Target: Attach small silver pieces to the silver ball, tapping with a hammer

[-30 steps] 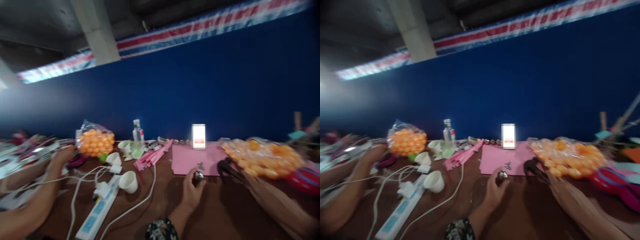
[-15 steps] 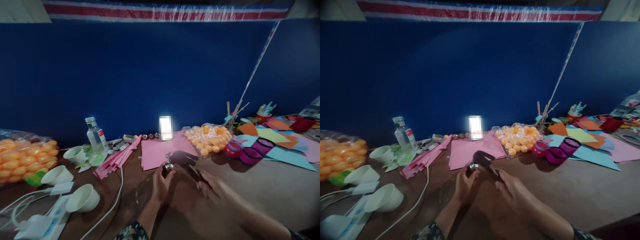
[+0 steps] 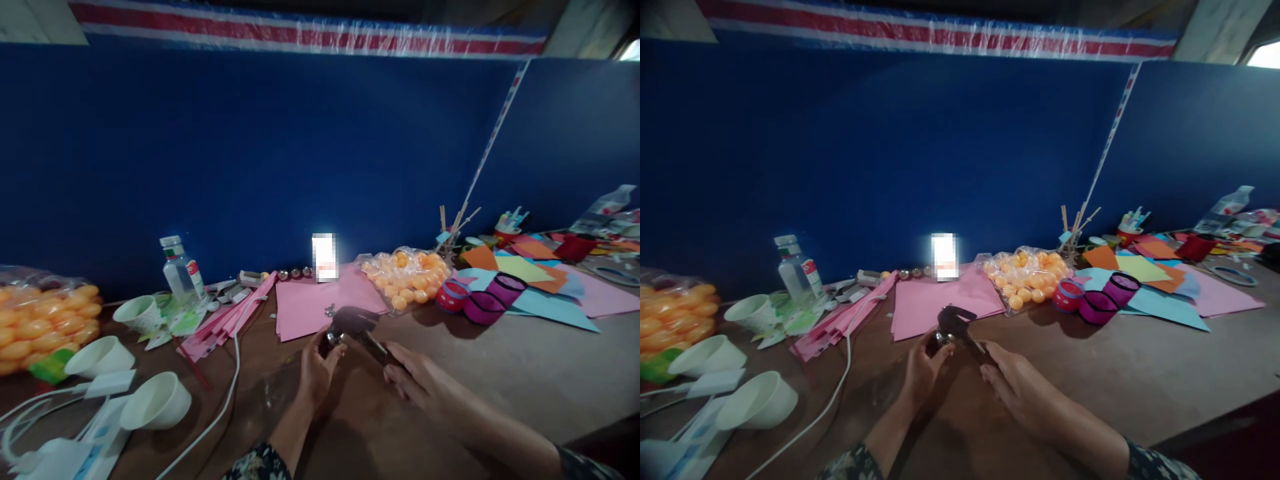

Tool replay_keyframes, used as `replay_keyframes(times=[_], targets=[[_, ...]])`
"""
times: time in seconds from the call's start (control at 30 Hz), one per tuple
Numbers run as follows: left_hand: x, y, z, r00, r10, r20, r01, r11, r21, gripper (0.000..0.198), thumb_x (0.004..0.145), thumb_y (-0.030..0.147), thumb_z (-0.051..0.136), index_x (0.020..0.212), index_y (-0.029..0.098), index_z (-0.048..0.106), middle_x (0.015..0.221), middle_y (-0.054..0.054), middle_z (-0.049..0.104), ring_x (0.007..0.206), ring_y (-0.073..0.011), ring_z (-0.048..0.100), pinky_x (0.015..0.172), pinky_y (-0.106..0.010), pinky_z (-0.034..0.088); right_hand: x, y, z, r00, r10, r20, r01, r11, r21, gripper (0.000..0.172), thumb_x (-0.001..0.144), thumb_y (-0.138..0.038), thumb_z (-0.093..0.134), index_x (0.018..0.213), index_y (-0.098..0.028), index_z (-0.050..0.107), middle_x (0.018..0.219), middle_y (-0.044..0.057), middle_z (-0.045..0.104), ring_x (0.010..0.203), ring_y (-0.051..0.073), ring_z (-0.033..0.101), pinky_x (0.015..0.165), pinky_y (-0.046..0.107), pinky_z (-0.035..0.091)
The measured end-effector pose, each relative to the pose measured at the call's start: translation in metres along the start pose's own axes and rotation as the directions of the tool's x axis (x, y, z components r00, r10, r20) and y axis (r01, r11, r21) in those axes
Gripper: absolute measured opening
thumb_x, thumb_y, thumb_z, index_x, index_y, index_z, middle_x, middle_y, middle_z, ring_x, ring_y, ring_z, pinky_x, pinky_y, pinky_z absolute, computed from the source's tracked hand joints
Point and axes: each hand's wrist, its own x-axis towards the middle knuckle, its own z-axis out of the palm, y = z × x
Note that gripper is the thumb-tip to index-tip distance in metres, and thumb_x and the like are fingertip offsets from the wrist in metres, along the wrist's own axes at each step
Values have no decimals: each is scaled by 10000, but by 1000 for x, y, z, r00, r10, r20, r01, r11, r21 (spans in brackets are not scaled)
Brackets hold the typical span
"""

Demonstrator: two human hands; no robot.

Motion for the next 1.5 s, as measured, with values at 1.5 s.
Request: replay_keyframes(times=[1.5], targets=[[5, 0, -8, 998, -8, -60, 22, 971, 236, 384, 639, 307, 630, 982, 139, 593, 899, -79, 659, 799, -193, 614, 750, -318, 483, 15, 39, -10, 981, -126, -146, 78, 951, -299, 371, 825, -250, 396, 1183, -185, 467, 1102, 104, 571, 1006, 238, 528, 861, 363, 410]])
